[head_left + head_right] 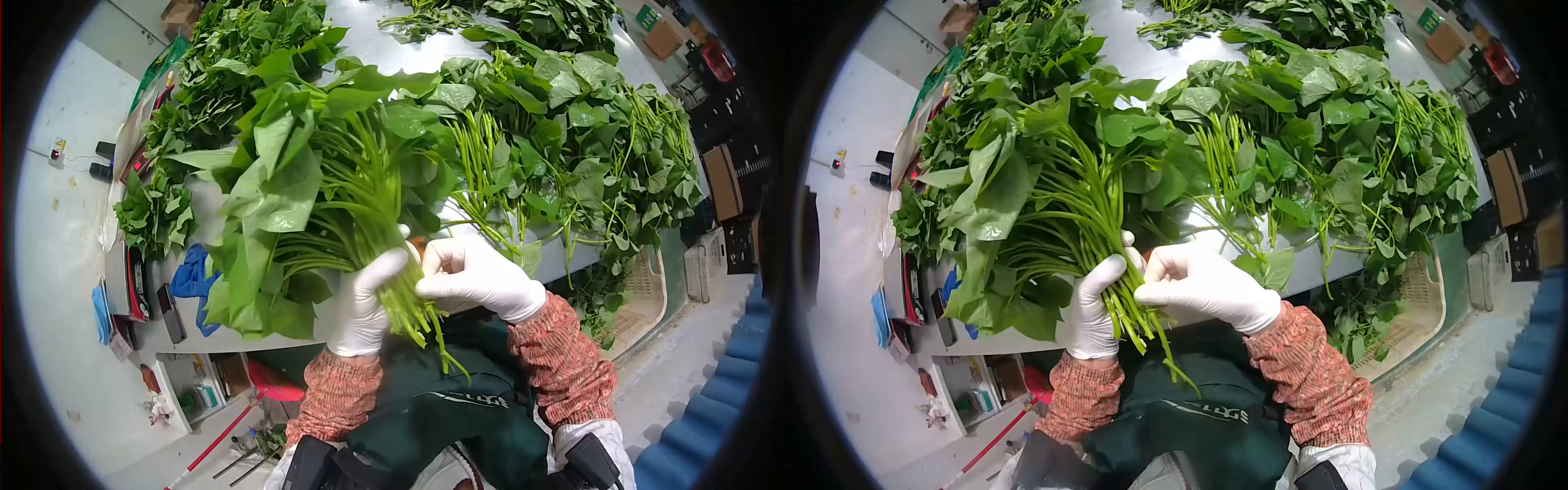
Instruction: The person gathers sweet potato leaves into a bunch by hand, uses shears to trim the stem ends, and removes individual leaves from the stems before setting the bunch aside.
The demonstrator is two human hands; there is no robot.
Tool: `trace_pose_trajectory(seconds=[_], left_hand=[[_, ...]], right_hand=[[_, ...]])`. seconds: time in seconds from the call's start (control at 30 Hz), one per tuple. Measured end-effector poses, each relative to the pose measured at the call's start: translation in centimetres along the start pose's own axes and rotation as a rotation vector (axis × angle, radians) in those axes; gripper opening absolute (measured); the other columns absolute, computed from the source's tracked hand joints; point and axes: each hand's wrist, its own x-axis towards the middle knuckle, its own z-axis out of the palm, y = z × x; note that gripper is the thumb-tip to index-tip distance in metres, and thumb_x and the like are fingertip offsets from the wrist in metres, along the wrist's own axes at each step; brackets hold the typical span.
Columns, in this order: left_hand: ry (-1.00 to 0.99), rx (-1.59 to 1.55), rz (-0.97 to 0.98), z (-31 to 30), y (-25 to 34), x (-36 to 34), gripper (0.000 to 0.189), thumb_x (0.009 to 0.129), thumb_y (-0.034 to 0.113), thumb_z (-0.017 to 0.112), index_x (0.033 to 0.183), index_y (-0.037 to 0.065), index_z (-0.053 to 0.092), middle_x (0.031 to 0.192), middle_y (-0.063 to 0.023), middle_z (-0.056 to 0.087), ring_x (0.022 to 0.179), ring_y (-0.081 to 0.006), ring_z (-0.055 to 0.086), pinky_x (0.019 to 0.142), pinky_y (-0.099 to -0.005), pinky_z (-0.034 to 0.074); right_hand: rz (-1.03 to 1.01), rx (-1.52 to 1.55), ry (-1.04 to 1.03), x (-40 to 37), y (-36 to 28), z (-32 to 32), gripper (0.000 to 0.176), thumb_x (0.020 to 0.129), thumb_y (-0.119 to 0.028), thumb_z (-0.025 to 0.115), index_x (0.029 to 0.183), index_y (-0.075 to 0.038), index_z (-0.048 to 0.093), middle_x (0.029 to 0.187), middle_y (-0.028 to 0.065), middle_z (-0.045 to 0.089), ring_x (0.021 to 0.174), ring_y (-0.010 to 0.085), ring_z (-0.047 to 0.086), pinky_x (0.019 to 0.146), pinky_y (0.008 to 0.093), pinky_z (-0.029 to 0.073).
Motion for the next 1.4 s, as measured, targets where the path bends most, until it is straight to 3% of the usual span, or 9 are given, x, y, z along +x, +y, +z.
trace_pose_trajectory(seconds=[0.17,0.37,0.47,0.5,0.6,0.83,1.0,1.17,1.4], left_hand=[[-0.026,-0.039,-0.03,-0.1,-0.8,0.3,0.037,0.082,0.008,0.065,0.117,-0.001,0.055,0.099,-0.0077,0.062,0.09,-0.0168,0.062,0.081,-0.0293,0.051],[-0.092,-0.071,-0.026,-0.4,-0.7,0.4,0.036,0.083,0.007,0.063,0.116,-0.001,0.055,0.096,-0.0078,0.062,0.085,-0.0156,0.061,0.079,-0.0291,0.051],[-0.036,-0.113,-0.036,-0.7,-0.9,0.5,0.035,0.083,0.008,0.063,0.117,-0.001,0.056,0.096,-0.0078,0.062,0.086,-0.0159,0.062,0.078,-0.0294,0.052],[0.018,-0.091,-0.055,-0.8,-1.0,0.6,0.033,0.085,0.008,0.063,0.116,0.0,0.056,0.095,-0.0077,0.062,0.085,-0.0169,0.063,0.078,-0.0308,0.053],[0.003,-0.14,0.009,0.5,-0.7,0.2,0.03,0.087,0.01,0.062,0.114,0.001,0.057,0.096,-0.008,0.063,0.086,-0.0174,0.064,0.08,-0.0326,0.054],[0.046,0.026,0.103,1.1,-0.3,0.3,0.025,0.09,0.014,0.06,0.11,0.0,0.056,0.092,-0.0071,0.062,0.083,-0.0151,0.062,0.075,-0.0296,0.053],[-0.029,-0.103,0.073,-1.2,-1.0,0.9,0.018,0.09,0.012,0.061,0.105,0.003,0.06,0.093,-0.0073,0.064,0.084,-0.0174,0.064,0.074,-0.0337,0.056],[-0.045,-0.137,0.094,-0.5,-1.5,0.3,0.038,0.089,0.01,0.064,0.124,0.001,0.05,0.107,-0.0098,0.063,0.098,-0.0194,0.06,0.086,-0.0368,0.052],[-0.081,-0.169,0.121,-1.3,-1.6,0.1,0.038,0.084,0.001,0.062,0.12,0.003,0.052,0.101,-0.0073,0.061,0.091,-0.0186,0.06,0.083,-0.0352,0.052]], right_hand=[[0.076,0.05,-0.008,-0.6,0.3,-0.4,0.018,0.087,-0.021,0.068,0.082,-0.006,0.06,0.075,-0.0035,0.057,0.067,0.005,0.049,0.06,0.0222,0.041],[-0.038,-0.037,-0.015,-0.9,0.8,-0.8,0.018,0.088,-0.018,0.065,0.081,-0.002,0.059,0.077,-0.0009,0.058,0.068,0.0074,0.051,0.065,0.0241,0.044],[-0.389,-0.506,0.079,-0.6,0.7,-2.1,0.015,0.085,-0.014,0.065,0.08,-0.001,0.06,0.077,0.0044,0.059,0.066,0.0132,0.054,0.067,0.0269,0.045],[-0.271,-0.3,0.187,-1.1,0.2,-1.7,0.01,0.084,-0.01,0.064,0.081,-0.001,0.062,0.077,0.0088,0.06,0.066,0.019,0.054,0.069,0.0325,0.046],[-0.668,-1.259,0.657,-1.1,-0.4,-2.9,0.016,0.081,-0.006,0.063,0.096,-0.008,0.068,0.091,0.0085,0.063,0.085,0.0246,0.056,0.079,0.0385,0.042],[-0.462,-1.208,0.421,-5.3,-0.6,3.5,0.038,0.071,-0.024,0.077,0.103,-0.007,0.062,0.078,0.0053,0.06,0.069,0.0231,0.057,0.064,0.0349,0.043],[-0.573,-1.075,0.576,-4.7,-0.1,2.4,0.027,0.078,-0.003,0.066,0.105,-0.005,0.063,0.076,0.0093,0.058,0.069,0.028,0.055,0.064,0.0366,0.042],[-0.685,-1.08,0.534,-2.8,-0.5,2.7,0.028,0.079,-0.004,0.065,0.107,-0.004,0.062,0.078,0.0099,0.057,0.071,0.0293,0.056,0.066,0.0376,0.043],[-0.6,-1.216,0.322,-3.4,-1.1,2.2,0.019,0.078,-0.012,0.067,0.095,-0.007,0.062,0.08,0.0081,0.054,0.075,0.0288,0.052,0.07,0.039,0.042]])
